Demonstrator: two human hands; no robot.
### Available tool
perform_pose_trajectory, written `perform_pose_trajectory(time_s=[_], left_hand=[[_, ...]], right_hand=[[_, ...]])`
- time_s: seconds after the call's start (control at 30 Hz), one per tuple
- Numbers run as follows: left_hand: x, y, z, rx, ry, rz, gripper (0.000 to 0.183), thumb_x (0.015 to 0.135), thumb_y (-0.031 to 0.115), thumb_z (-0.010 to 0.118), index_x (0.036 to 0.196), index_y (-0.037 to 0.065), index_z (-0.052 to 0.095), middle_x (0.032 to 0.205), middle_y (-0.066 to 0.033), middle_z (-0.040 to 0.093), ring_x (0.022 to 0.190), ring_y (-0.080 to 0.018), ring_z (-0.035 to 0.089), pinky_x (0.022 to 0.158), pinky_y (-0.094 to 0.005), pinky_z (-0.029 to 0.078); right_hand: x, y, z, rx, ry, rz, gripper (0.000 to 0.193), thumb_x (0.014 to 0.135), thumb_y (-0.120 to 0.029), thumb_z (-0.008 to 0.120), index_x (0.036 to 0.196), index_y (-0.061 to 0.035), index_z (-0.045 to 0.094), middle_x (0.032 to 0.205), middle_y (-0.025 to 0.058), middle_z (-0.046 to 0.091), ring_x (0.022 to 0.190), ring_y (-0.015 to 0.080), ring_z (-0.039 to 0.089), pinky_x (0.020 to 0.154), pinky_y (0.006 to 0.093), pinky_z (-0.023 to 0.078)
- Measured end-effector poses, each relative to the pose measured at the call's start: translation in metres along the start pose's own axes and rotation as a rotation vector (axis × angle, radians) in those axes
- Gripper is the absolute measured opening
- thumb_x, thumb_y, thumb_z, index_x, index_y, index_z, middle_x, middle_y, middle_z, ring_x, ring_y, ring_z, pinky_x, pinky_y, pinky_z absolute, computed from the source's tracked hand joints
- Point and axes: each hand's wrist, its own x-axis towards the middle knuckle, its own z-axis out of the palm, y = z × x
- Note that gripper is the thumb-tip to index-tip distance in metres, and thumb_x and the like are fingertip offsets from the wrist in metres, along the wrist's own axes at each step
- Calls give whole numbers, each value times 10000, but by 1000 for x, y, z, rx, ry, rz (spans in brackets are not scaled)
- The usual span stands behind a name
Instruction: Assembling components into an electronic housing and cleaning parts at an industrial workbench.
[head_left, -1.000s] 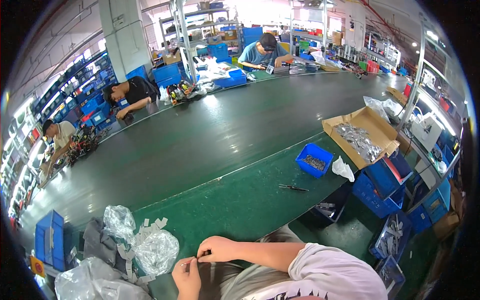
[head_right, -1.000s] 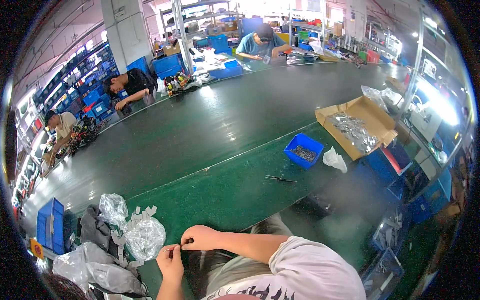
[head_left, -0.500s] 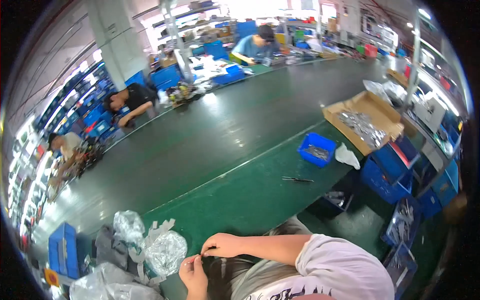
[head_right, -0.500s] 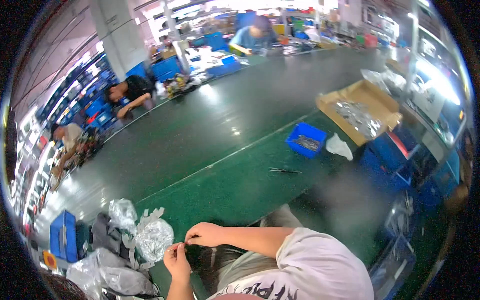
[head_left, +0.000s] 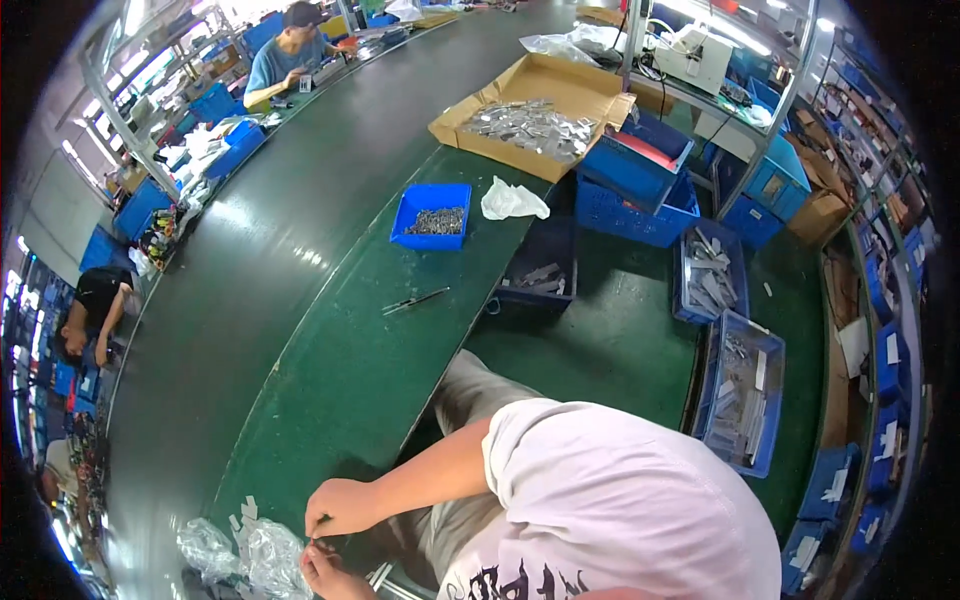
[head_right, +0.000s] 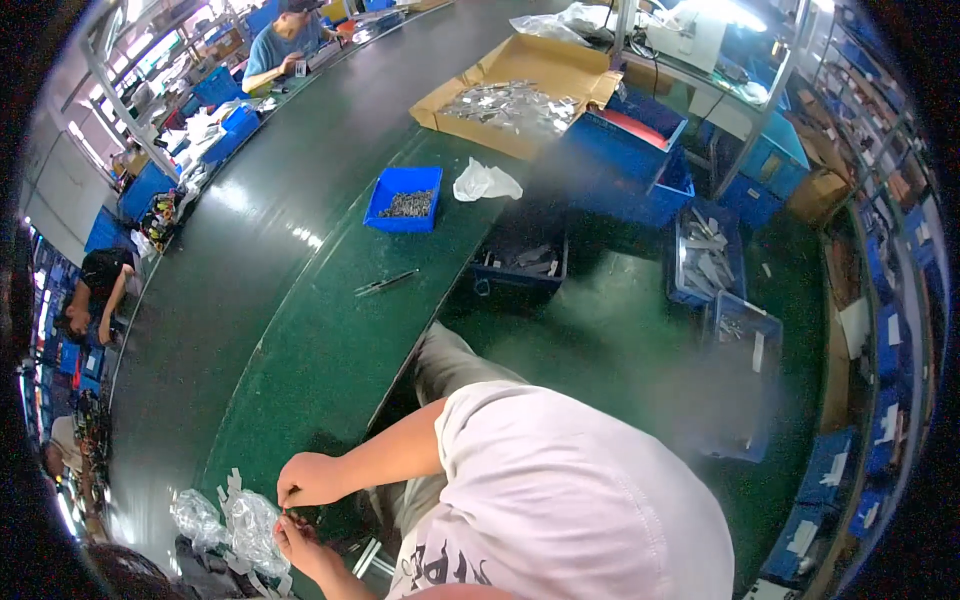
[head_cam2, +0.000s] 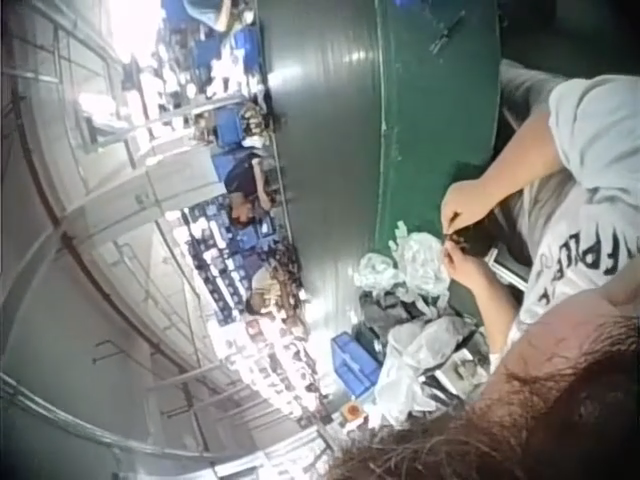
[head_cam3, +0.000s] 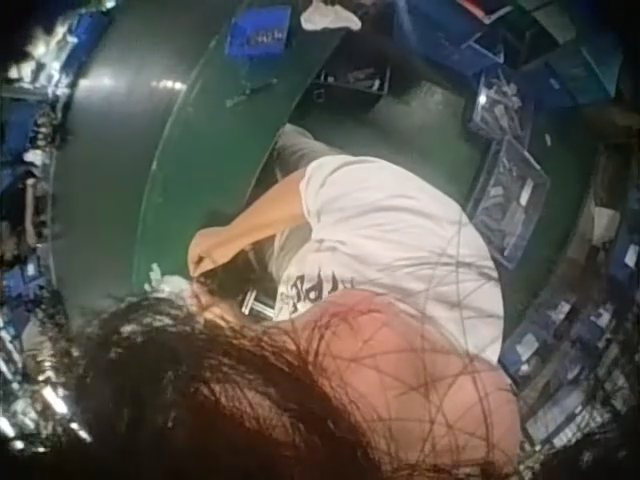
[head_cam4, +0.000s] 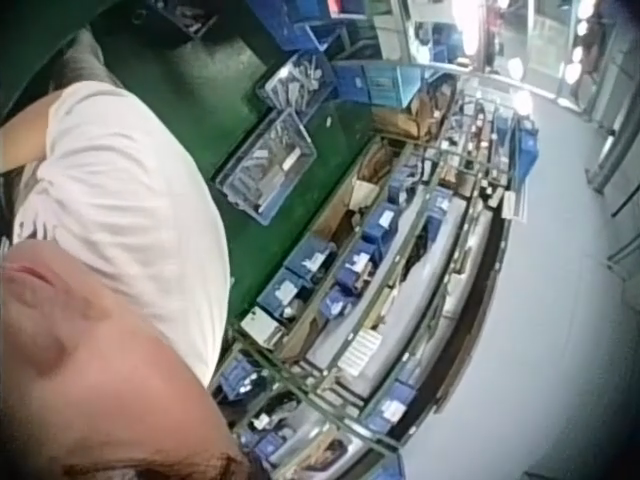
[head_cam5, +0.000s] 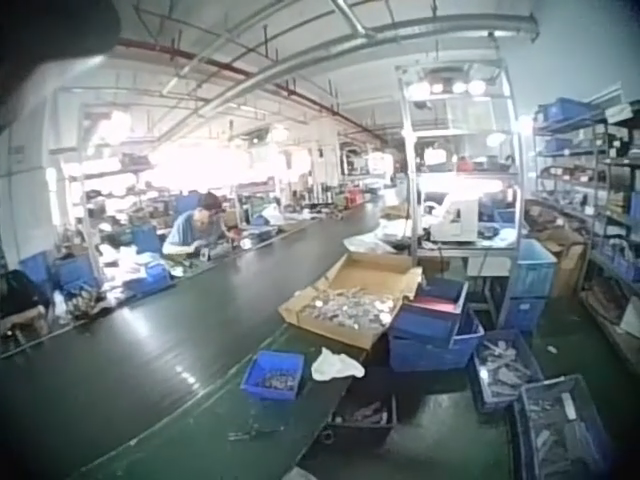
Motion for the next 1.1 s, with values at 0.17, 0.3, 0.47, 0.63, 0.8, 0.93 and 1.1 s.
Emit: perform_pose_trajectory(time_s=[0.17,0.3,0.47,0.63,0.8,0.93,1.1], left_hand=[[6,-3,-8,-92,-88,0,171,1007,245,565,1030,75,565,861,7,589,740,-69,509,654,-220,378],[3,-1,-8,-302,-77,-8,176,1007,255,561,1042,82,559,925,10,595,801,-77,518,700,-242,387],[-2,-2,4,-291,-17,-6,192,1011,268,547,1079,88,544,964,18,593,837,-77,522,716,-243,386],[-10,12,0,-268,89,-42,188,1002,256,549,1097,94,545,907,20,565,802,-92,516,667,-247,396],[4,10,-25,-212,261,-29,151,969,233,592,1043,105,565,948,-12,606,818,-114,552,686,-266,433],[-25,33,32,-207,123,-26,93,916,113,662,865,92,586,746,-12,580,669,-95,520,636,-260,444],[-51,3,27,-111,-8,-31,115,949,147,625,859,113,561,800,-46,633,688,-107,530,649,-267,430]], right_hand=[[5,3,3,83,-25,35,150,829,-173,700,890,-36,714,845,110,717,809,258,696,699,373,528],[11,-5,4,171,-71,138,141,859,-142,668,925,-20,695,852,101,721,802,193,695,712,330,529],[10,4,0,404,-49,177,135,886,-129,635,894,4,657,853,92,715,790,167,686,715,320,530],[6,8,-5,493,-69,184,134,872,-129,657,850,1,637,868,96,712,767,148,667,701,320,527],[17,-17,-18,186,21,331,232,778,-245,756,837,-31,690,846,125,684,755,204,656,690,355,519],[25,7,-37,159,-108,330,279,850,-309,723,902,-35,702,826,122,699,768,188,656,702,354,515],[81,-18,-76,-540,-142,178,339,908,-392,621,1024,-75,647,890,140,707,832,339,680,726,470,527]])
